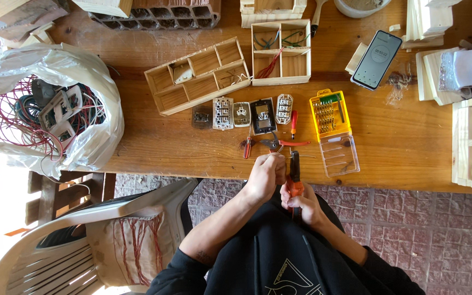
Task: The person strips red wires with pliers, twists the ends, and inserts them into a terminal block. They then use a screwdriver to tighten the screws securing the wires in place.
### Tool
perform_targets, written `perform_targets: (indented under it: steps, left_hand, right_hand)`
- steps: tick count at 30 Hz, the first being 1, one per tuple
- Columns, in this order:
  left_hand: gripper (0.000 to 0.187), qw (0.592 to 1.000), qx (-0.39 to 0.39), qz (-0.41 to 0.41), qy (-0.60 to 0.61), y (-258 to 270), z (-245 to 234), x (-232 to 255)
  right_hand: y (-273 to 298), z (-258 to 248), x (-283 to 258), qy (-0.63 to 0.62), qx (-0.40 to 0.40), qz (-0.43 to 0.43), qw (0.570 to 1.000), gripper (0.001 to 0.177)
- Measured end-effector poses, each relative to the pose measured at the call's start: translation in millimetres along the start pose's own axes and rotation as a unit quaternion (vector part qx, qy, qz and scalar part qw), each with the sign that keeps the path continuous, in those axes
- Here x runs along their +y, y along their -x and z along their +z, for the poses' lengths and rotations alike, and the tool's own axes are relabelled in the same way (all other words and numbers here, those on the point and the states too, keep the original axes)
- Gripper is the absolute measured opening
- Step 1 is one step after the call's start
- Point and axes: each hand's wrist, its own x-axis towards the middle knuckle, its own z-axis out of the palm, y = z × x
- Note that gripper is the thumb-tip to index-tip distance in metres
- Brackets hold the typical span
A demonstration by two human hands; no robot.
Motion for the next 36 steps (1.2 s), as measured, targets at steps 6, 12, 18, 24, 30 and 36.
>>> perform_targets:
  steps: [6, 12, 18, 24, 30, 36]
  left_hand:
    - [0.016, 0.949, 0.261, 0.168, -0.053, 22, -68, 137]
    - [0.02, 0.882, 0.07, 0.226, -0.408, 2, -80, 147]
    - [0.028, 0.734, 0.099, 0.123, -0.661, -144, -156, 30]
    - [0.03, 0.72, 0.118, 0.081, -0.679, -169, -194, 19]
    - [0.036, 0.646, 0.121, 0.119, -0.745, -119, -127, 58]
    - [0.021, 0.755, -0.045, 0.243, -0.608, -88, -78, 62]
  right_hand:
    - [2, -69, -29, -0.273, 0.088, -0.088, 0.954, 0.014]
    - [10, -104, 8, -0.093, 0.14, -0.069, 0.983, 0.023]
    - [-18, -72, -7, 0.006, 0.122, -0.068, 0.99, 0.026]
    - [-36, -62, -9, 0.048, 0.129, -0.042, 0.99, 0.026]
    - [-44, -63, -6, 0.077, 0.153, -0.021, 0.985, 0.027]
    - [-42, -45, -24, 0.205, 0.124, 0.005, 0.971, 0.015]
